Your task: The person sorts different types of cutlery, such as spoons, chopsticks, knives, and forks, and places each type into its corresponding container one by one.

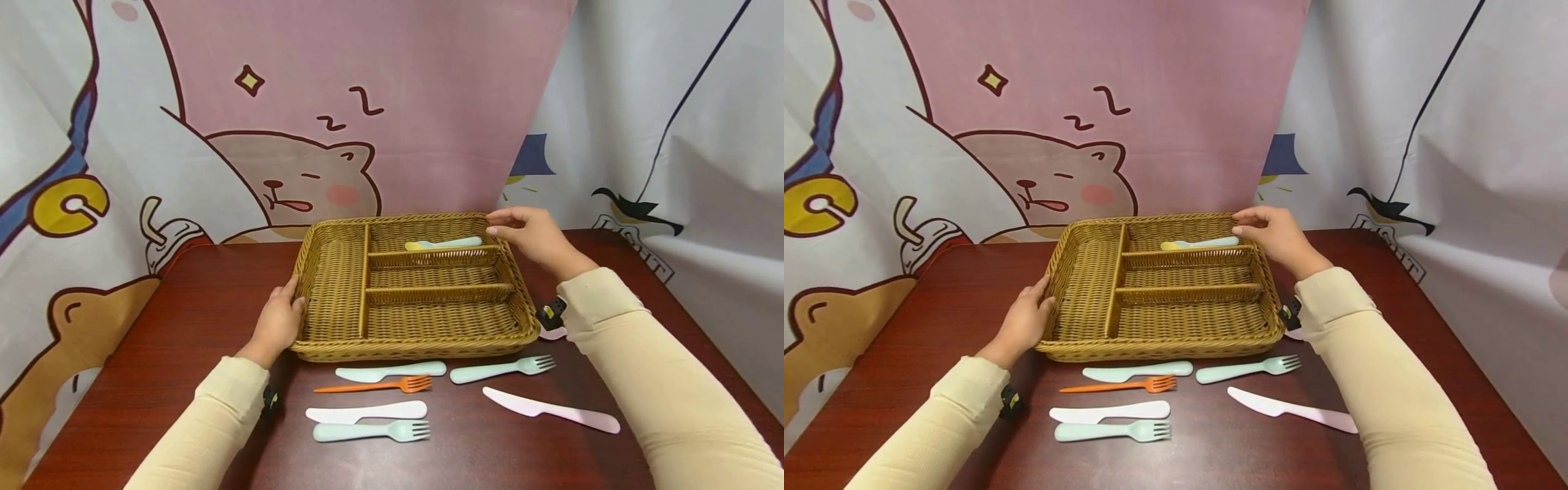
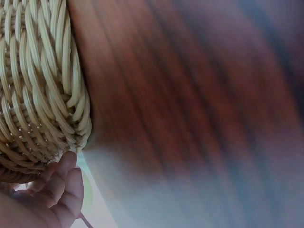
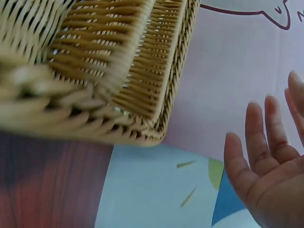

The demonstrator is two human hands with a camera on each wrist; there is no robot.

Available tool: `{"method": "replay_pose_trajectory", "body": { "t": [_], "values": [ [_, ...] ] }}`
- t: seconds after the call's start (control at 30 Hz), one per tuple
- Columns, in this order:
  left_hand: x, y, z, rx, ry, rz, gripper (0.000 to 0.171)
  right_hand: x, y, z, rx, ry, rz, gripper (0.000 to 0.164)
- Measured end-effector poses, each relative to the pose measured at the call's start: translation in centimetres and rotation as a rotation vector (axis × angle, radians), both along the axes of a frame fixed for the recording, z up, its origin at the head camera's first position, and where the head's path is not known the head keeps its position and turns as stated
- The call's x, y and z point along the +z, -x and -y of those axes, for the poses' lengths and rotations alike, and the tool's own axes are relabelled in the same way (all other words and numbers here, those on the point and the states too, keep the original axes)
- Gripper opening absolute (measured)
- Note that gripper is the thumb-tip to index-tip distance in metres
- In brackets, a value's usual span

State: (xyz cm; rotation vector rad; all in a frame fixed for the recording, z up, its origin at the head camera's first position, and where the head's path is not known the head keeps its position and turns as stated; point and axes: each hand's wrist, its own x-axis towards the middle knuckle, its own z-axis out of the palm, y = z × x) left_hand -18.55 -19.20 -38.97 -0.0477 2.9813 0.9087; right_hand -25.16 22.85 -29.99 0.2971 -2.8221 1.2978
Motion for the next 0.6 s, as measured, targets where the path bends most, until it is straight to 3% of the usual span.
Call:
{"method": "replay_pose_trajectory", "body": {
  "t": [0.37,0.6],
  "values": [
    [0.0,0.0,0.0,0.01,-0.006,0.007,0.055,-0.6,-2.2,-2.8,-0.059,0.049,0.072,0.056],
    [0.1,0.0,-0.1,0.004,-0.006,0.009,0.055,-1.6,-3.5,-4.1,-0.101,0.062,0.026,0.055]
  ]
}}
